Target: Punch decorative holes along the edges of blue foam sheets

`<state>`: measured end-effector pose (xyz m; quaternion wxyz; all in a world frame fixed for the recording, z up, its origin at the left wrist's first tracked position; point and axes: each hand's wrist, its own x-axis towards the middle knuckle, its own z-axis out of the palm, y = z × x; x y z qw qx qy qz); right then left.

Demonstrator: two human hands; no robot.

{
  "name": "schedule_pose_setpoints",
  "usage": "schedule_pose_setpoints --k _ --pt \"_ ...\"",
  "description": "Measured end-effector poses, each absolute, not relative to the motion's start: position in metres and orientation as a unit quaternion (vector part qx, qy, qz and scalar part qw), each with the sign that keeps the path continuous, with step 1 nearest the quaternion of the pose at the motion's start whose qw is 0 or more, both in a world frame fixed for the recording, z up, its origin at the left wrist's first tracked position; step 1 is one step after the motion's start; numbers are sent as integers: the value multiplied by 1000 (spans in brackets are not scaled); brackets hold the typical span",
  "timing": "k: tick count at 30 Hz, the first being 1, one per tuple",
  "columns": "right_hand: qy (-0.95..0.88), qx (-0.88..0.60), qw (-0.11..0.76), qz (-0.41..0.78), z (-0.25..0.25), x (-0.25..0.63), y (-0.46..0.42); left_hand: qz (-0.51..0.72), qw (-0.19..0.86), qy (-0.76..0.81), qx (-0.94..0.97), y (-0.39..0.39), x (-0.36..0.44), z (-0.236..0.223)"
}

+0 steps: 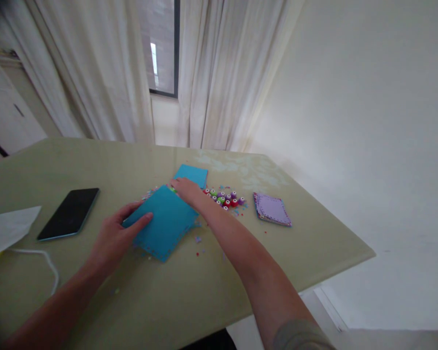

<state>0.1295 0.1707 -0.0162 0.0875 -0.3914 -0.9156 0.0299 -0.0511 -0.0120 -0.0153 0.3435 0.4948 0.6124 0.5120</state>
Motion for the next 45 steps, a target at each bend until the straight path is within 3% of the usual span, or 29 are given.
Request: schedule_pose_setpoints --k 4,7,9,10,13,18,20,23,26,29,38,42,45 --pt "-882 -457 108 50 -10 149 151 551 370 625 411 -18 -48 -2" --pt "-848 -490 187 74 -1 177 128 548 354 642 403 -20 -48 -1" --pt "-765 -485 362 219 3 198 108 546 350 639 413 -19 -48 -4" --pt "-723 -464 408 308 3 208 96 543 350 637 420 -18 -47 -7" --pt "-613 -399 452 510 1 229 60 524 350 643 435 -18 -46 -14" --pt "-621 -352 379 589 -5 221 23 499 351 651 452 -21 -42 -16" --pt "-604 -364 358 612 -7 210 20 518 398 626 426 -23 -40 -12" --pt "-519 -375 418 644 -10 197 19 572 529 532 331 -28 -36 -6" --pt "-402 -364 502 674 -10 191 17 582 582 452 344 -35 -32 -6" --pt "-344 -340 531 695 -8 186 13 481 593 453 460 -43 -23 -9" --pt "-408 -347 513 671 -9 174 8 369 402 661 516 -42 -19 -11" --pt "-419 -365 545 628 -9 183 11 393 370 694 476 -39 -25 -8" --pt "-427 -371 506 651 -11 187 12 428 366 691 453 -38 -23 -7"
